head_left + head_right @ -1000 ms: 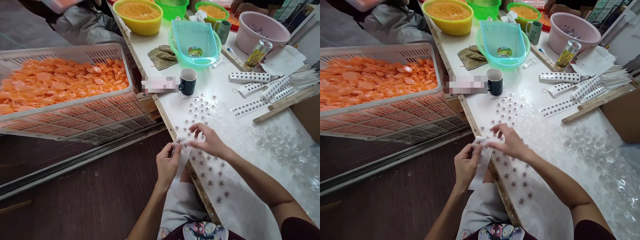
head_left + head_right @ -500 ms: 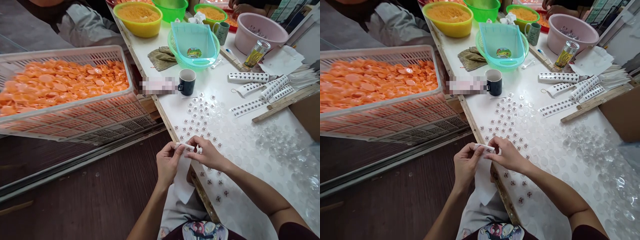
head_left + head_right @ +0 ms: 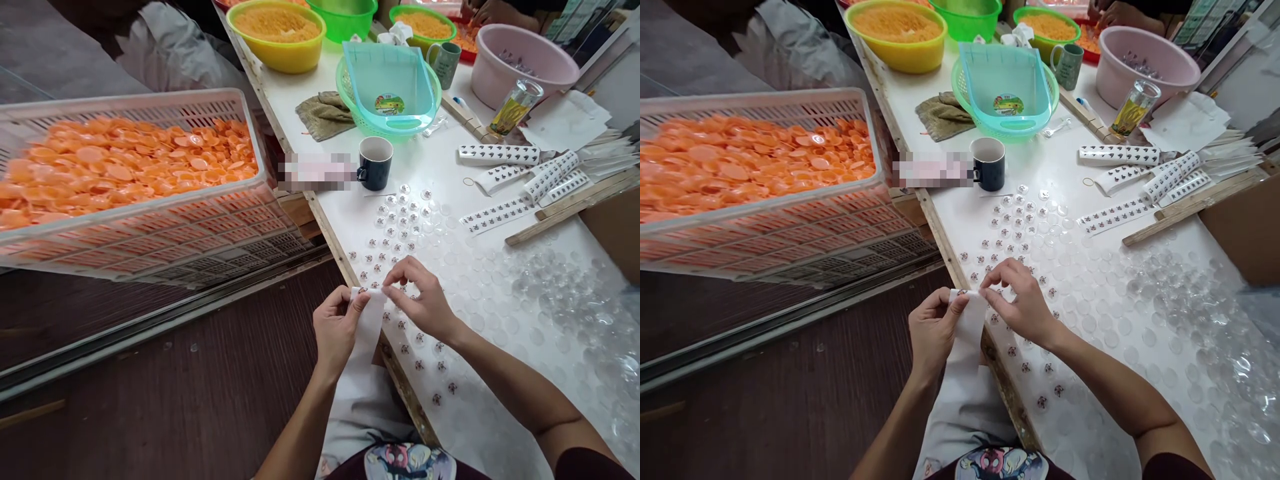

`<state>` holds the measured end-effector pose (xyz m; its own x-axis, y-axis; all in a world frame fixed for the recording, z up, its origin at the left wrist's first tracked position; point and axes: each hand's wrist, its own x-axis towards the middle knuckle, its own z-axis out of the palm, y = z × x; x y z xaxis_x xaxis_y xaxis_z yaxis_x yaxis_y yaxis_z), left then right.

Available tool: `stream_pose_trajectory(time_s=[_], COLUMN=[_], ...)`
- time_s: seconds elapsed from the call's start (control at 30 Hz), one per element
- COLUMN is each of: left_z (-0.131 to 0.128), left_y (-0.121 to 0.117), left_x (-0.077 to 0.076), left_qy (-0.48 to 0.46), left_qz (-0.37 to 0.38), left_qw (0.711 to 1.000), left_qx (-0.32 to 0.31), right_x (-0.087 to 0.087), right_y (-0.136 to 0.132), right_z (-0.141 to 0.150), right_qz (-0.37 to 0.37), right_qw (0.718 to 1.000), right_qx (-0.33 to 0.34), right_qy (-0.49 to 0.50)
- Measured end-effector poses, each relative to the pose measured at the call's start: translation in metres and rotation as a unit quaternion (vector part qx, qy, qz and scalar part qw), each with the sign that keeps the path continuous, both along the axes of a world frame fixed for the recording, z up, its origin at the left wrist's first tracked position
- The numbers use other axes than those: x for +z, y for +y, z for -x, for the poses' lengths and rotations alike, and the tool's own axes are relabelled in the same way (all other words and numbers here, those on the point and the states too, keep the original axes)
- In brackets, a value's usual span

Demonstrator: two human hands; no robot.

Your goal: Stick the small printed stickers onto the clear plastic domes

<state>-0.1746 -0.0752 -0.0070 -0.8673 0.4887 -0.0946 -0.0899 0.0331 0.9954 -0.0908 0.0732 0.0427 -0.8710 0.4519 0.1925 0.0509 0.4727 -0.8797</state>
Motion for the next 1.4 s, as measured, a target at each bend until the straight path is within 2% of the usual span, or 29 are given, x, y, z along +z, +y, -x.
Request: stream_pose_trajectory(time_s=[0.07, 0.23, 0.33, 0.43, 0.53, 0.6, 0.67, 0.77, 0.87, 1.03, 1.17, 1.27, 1.33, 1.4], left_z=[-0.001, -0.001, 0.002, 0.005, 0.007, 0.008, 0.008, 0.010, 0.012, 0.011, 0.011, 0.012, 0.013, 0.013], left_y=[0.000, 0.001, -0.001, -0.003, -0.005, -0.005, -0.005, -0.005, -0.005, -0.004, -0.006, -0.009, -0.010, -0.010], left_x=[0.000, -0.001, -0.003, -0.004, -0.006, -0.007, -0.007, -0.008, -0.009, -0.009, -0.008, -0.009, -0.010, -0.009], left_qy=[0.002, 0.014, 0.013, 0.022, 0.029, 0.032, 0.037, 0.043, 0.047, 0.046, 0.043, 0.041, 0.042, 0.043], left_qz=[0.001, 0.008, 0.020, 0.027, 0.032, 0.036, 0.040, 0.046, 0.051, 0.058, 0.055, 0.052, 0.053, 0.055], left_qw=[1.000, 1.000, 0.999, 0.999, 0.999, 0.999, 0.998, 0.998, 0.997, 0.997, 0.997, 0.998, 0.998, 0.997], left_qx=[-0.004, -0.023, -0.035, -0.033, -0.023, -0.021, -0.022, -0.022, -0.019, -0.016, -0.020, -0.017, -0.016, -0.015], right_x=[0.002, 0.003, 0.009, 0.012, 0.001, -0.011, -0.023, -0.036, -0.043, -0.049, -0.045, -0.037, -0.032, -0.030], right_y=[0.000, -0.009, 0.007, 0.063, 0.140, 0.180, 0.203, 0.210, 0.206, 0.206, 0.214, 0.224, 0.229, 0.232], right_z=[0.006, 0.017, 0.019, 0.024, 0.036, 0.044, 0.051, 0.058, 0.064, 0.074, 0.074, 0.063, 0.052, 0.041], right_qz=[0.043, 0.154, 0.145, 0.077, -0.016, -0.033, -0.024, -0.031, -0.073, -0.223, -0.294, -0.260, -0.185, -0.093], right_qw=[0.999, 0.983, 0.988, 0.995, 0.979, 0.967, 0.965, 0.965, 0.960, 0.927, 0.901, 0.906, 0.924, 0.941], right_qx=[0.000, 0.085, 0.053, -0.054, -0.199, -0.239, -0.244, -0.234, -0.217, -0.181, -0.214, -0.273, -0.285, -0.268], right_qy=[-0.002, -0.044, -0.008, 0.010, -0.040, -0.078, -0.097, -0.117, -0.160, -0.242, -0.236, -0.191, -0.176, -0.185])
